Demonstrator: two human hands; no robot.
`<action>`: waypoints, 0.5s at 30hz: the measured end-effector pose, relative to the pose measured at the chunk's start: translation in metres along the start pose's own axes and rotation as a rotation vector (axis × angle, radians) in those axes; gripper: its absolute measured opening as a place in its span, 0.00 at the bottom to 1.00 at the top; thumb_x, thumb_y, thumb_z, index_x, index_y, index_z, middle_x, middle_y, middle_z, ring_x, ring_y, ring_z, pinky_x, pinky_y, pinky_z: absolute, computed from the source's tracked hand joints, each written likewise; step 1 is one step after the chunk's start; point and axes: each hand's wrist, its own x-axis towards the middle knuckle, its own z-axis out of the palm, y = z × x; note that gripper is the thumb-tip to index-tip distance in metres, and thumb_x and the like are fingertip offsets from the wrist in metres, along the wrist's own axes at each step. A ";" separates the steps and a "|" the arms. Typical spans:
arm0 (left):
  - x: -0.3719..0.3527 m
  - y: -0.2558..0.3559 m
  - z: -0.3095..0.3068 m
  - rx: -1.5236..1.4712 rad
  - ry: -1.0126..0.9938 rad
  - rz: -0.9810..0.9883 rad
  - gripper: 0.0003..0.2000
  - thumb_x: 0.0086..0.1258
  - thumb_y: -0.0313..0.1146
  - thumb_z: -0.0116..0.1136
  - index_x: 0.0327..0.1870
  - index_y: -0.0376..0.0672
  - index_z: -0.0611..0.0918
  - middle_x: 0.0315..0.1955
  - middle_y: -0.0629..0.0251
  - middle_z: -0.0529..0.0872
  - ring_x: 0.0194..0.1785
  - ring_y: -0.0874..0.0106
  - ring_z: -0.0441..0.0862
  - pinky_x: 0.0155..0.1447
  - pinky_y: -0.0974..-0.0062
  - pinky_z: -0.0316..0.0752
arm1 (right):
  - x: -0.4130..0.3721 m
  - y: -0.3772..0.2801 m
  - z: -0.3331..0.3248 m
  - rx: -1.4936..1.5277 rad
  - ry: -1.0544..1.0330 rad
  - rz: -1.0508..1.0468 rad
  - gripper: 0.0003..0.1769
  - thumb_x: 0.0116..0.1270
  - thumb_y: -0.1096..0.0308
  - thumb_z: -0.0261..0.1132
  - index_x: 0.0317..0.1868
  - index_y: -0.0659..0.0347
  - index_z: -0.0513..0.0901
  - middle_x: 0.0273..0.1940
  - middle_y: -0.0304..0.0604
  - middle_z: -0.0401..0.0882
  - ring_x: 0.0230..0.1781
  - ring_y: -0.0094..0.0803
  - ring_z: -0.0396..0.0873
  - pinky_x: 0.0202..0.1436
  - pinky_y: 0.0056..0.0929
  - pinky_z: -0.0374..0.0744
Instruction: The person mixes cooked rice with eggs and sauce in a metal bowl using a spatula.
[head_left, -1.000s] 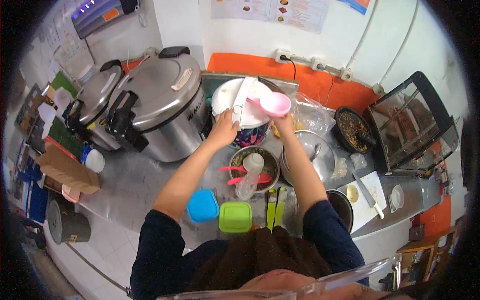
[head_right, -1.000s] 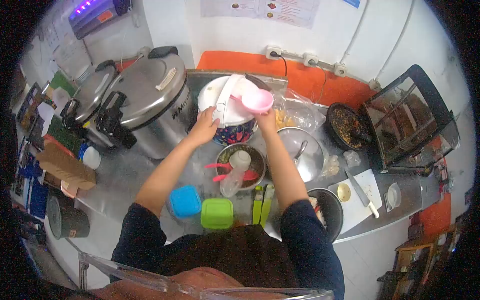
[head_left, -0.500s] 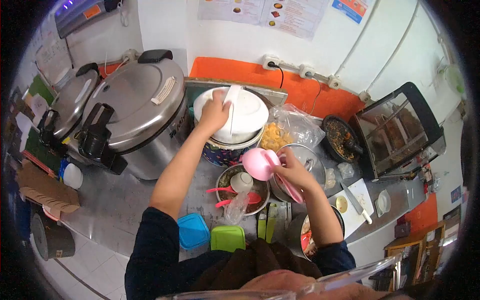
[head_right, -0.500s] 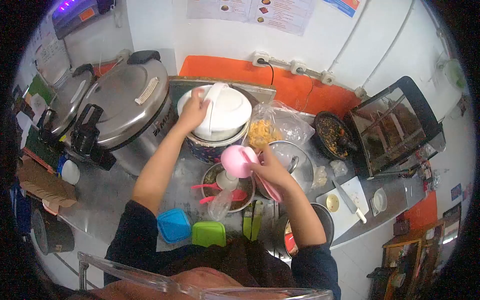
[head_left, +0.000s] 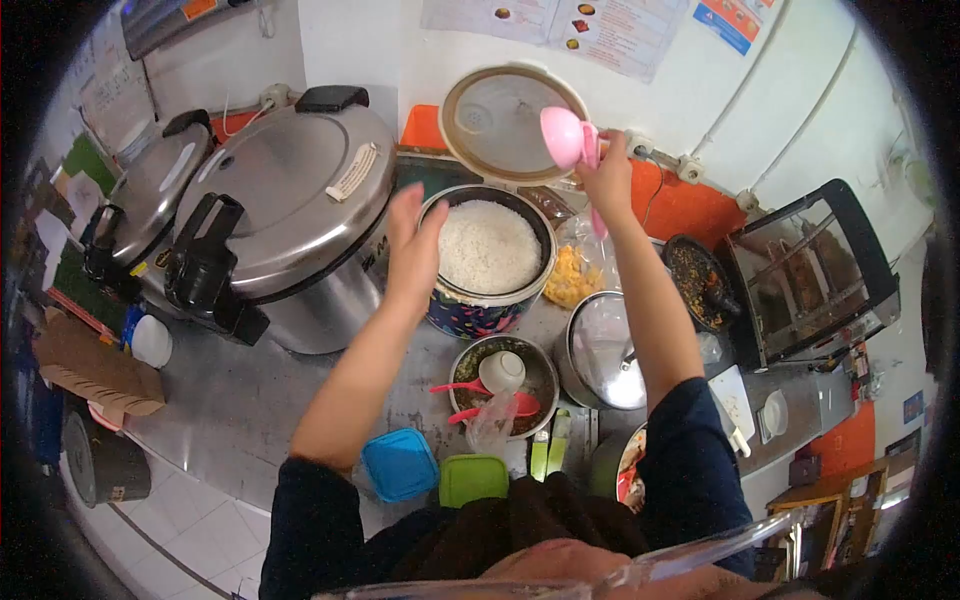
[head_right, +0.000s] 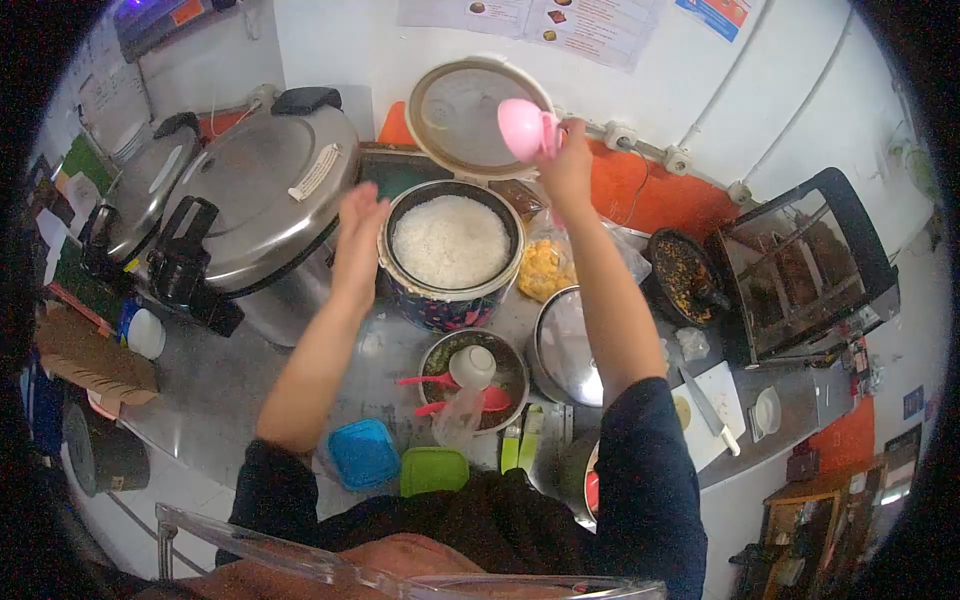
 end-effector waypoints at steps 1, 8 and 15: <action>-0.014 -0.006 -0.005 -0.122 0.027 -0.144 0.24 0.60 0.34 0.50 0.56 0.36 0.60 0.56 0.54 0.62 0.60 0.64 0.58 0.62 0.71 0.51 | 0.010 0.008 0.001 0.004 0.001 0.002 0.23 0.43 0.75 0.63 0.42 0.65 0.66 0.34 0.58 0.73 0.34 0.51 0.74 0.38 0.41 0.72; -0.051 -0.085 -0.032 -0.379 -0.032 -0.846 0.26 0.58 0.45 0.48 0.54 0.40 0.63 0.51 0.61 0.65 0.56 0.65 0.61 0.63 0.66 0.46 | 0.032 0.051 0.003 -0.454 0.041 -0.312 0.16 0.49 0.69 0.61 0.41 0.61 0.75 0.28 0.51 0.78 0.30 0.43 0.77 0.33 0.35 0.74; -0.052 -0.079 -0.025 -0.463 -0.163 -0.924 0.23 0.56 0.43 0.48 0.49 0.38 0.65 0.49 0.55 0.65 0.55 0.60 0.62 0.63 0.62 0.48 | -0.032 0.025 0.055 -1.434 -0.463 -0.761 0.15 0.56 0.68 0.51 0.44 0.62 0.72 0.29 0.49 0.77 0.30 0.40 0.78 0.27 0.34 0.76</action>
